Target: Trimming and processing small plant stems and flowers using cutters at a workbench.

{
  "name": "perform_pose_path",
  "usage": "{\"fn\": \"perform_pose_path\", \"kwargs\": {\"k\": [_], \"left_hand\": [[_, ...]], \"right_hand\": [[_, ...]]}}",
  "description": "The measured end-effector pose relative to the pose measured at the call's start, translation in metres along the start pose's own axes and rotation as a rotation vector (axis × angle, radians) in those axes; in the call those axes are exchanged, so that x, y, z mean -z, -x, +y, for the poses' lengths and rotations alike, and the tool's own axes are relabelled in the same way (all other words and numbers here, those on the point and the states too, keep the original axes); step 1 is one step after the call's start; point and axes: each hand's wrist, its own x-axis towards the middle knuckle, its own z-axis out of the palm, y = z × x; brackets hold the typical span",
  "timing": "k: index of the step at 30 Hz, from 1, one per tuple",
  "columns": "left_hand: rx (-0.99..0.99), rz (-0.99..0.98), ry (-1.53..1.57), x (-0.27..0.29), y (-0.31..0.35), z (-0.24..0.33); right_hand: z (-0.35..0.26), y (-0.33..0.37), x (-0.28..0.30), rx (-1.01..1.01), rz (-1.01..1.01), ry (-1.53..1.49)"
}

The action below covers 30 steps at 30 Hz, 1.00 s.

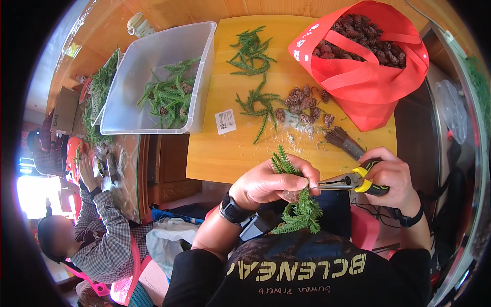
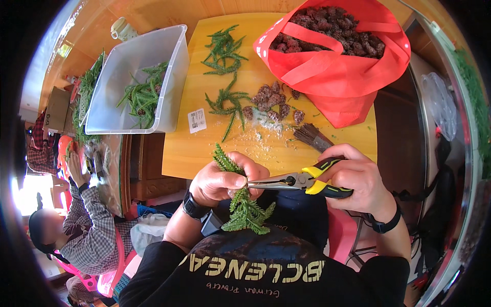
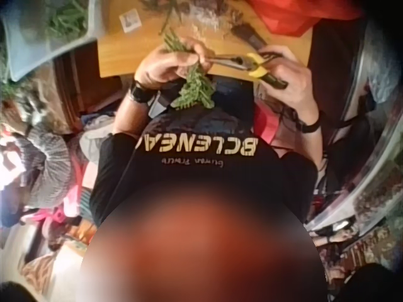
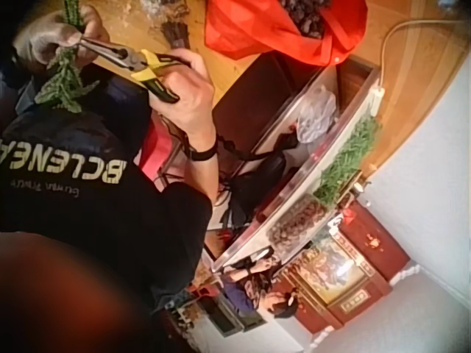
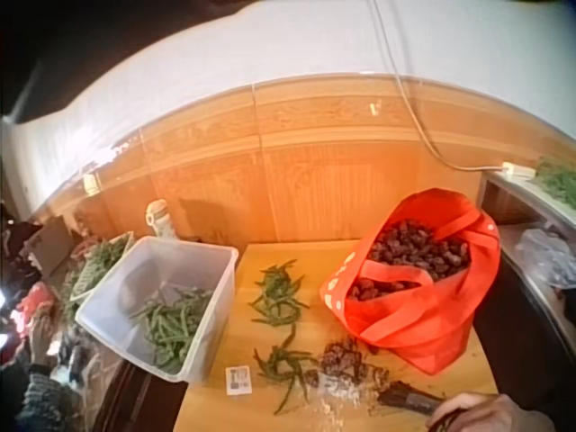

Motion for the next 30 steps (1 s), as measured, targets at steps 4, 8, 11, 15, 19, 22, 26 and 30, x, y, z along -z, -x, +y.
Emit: {"fn": "perform_pose_path", "kwargs": {"k": [4,8,11,15,19,22,26,30], "left_hand": [[-0.043,0.049,-0.030,-0.006,0.000,0.006],[-0.235,0.022,-0.266,0.003,0.000,0.006],[-0.423,0.184,-0.572,-0.009,-0.002,0.012],[-0.770,0.423,-1.222,-0.014,-0.005,0.010],[-0.819,0.510,-1.216,-0.017,-0.004,0.007],[-0.794,0.506,-1.148,-0.015,-0.002,0.008],[-0.801,0.506,-1.136,-0.014,-0.004,0.008],[-0.803,0.518,-1.111,-0.014,-0.004,0.008]], "right_hand": [[0.000,-0.001,-0.001,0.013,0.037,-0.001],[-0.001,0.000,-0.001,-0.008,0.056,0.014],[-0.004,0.001,0.002,-0.071,0.039,0.020],[-0.011,0.000,0.001,-0.189,0.064,0.089],[-0.013,-0.006,0.001,-0.203,0.046,0.014],[-0.012,-0.006,0.000,-0.155,0.062,0.006],[-0.014,-0.006,-0.001,-0.157,0.082,0.045],[-0.014,-0.010,-0.001,-0.145,0.083,0.070]]}}
